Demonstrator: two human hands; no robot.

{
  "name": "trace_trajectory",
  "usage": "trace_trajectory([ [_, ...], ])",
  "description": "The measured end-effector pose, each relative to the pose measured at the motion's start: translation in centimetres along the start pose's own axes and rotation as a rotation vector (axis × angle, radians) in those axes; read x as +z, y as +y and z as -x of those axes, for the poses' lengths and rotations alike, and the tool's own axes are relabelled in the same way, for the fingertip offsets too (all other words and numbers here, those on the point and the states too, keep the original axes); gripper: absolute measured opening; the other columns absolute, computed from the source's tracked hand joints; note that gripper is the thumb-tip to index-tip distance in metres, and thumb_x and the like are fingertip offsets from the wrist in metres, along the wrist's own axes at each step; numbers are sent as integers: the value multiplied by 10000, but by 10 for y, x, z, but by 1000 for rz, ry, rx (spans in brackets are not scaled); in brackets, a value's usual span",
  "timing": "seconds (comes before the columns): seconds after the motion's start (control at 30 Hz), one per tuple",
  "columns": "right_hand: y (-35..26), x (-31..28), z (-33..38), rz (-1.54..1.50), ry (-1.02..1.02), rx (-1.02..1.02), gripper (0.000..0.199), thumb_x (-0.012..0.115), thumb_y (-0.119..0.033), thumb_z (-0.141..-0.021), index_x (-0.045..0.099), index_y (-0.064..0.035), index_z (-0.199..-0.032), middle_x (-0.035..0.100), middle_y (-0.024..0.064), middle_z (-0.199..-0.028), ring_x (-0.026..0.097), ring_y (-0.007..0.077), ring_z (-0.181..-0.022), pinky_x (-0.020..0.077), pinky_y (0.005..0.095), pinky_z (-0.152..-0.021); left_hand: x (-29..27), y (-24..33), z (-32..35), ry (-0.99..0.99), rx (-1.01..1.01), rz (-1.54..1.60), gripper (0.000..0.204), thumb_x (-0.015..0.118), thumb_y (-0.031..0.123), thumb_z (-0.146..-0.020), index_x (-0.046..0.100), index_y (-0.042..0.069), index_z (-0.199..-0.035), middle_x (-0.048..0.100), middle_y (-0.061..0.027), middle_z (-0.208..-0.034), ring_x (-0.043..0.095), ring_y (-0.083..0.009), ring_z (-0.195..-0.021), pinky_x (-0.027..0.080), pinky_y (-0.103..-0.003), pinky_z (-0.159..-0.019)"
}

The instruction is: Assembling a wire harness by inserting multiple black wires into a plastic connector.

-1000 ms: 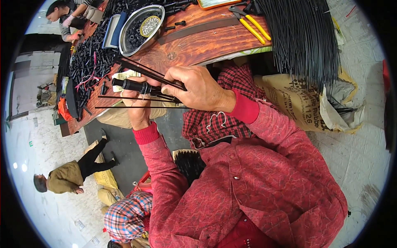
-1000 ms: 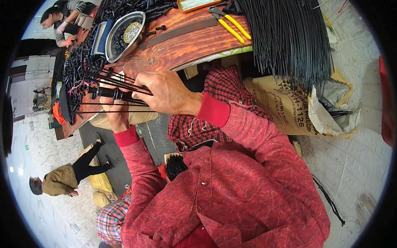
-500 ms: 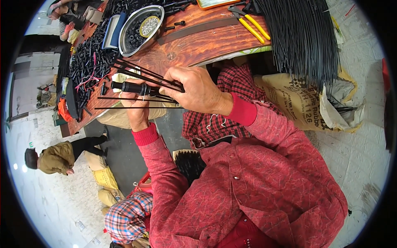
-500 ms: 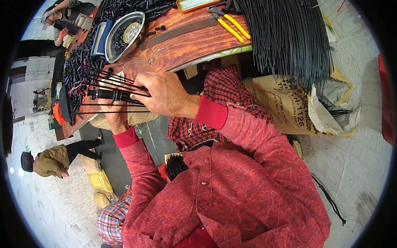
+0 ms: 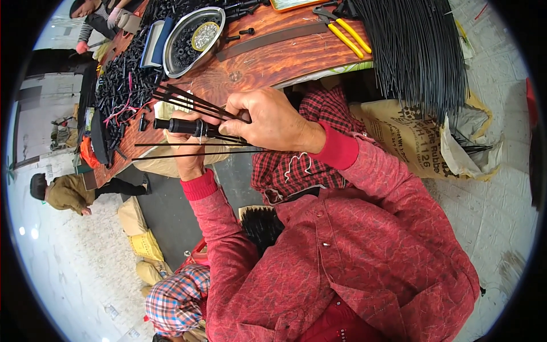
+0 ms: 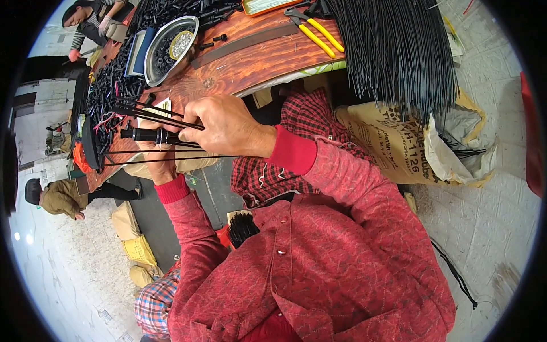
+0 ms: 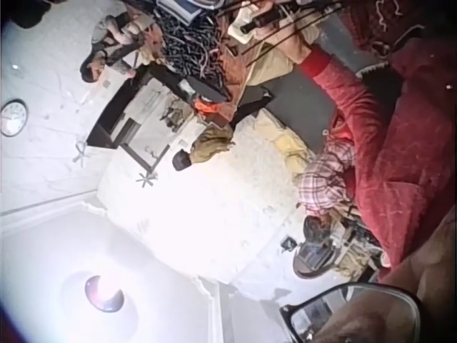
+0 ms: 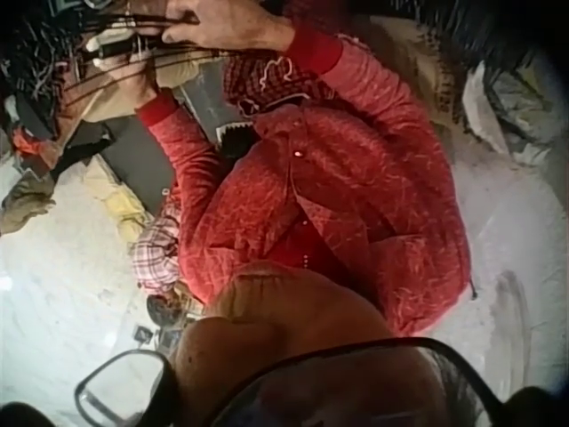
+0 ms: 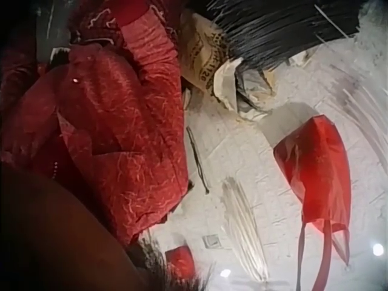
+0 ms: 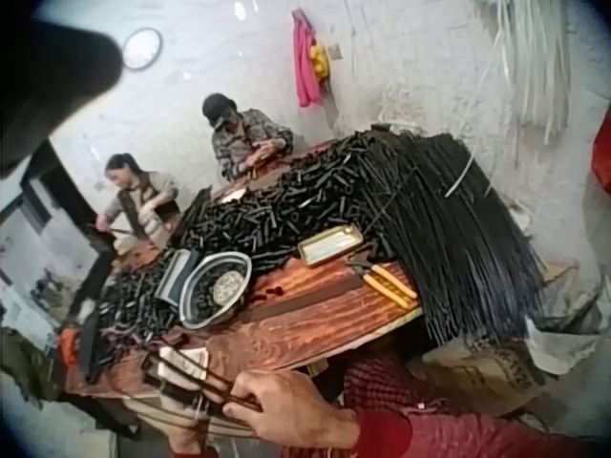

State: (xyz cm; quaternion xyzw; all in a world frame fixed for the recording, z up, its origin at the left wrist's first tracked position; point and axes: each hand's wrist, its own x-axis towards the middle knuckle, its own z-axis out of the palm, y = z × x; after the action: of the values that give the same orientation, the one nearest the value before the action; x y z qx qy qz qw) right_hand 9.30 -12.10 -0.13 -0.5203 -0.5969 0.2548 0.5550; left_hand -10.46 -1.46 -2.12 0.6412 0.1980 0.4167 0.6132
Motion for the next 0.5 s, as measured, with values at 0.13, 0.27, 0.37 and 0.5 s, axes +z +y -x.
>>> trace_trajectory([
  [0.13,-1,-4,-3,-107,-137,139,249,753,-201,-741,595,-12,-777,589,112,-649,580,225,-592,433,352,-545,4,3,4,7,-13,43,495,847,152,-634,544,61,-1015,595,-82,-964,613,-217,-863,527,-348,-789],
  [0.27,2,-3,-4,-92,-204,222,314,722,-307,-717,637,-26,-828,634,143,-698,637,297,-693,467,393,-628,11,4,1,-2,20,30,488,829,141,-639,523,54,-1009,577,-71,-966,605,-225,-886,526,-365,-795],
  [0.37,4,-2,-4,-122,-222,190,255,746,-203,-753,586,-7,-789,566,81,-651,534,164,-605,421,331,-562,20,10,-2,-38,27,68,490,831,151,-627,512,60,-988,579,-78,-935,607,-228,-859,526,-360,-788],
  [0.5,9,0,-7,-166,-269,214,265,742,-207,-762,581,-3,-814,565,67,-668,518,147,-621,420,321,-577,11,4,4,-74,62,76,468,802,124,-634,497,81,-985,580,-80,-882,590,-220,-804,509,-328,-750],
])
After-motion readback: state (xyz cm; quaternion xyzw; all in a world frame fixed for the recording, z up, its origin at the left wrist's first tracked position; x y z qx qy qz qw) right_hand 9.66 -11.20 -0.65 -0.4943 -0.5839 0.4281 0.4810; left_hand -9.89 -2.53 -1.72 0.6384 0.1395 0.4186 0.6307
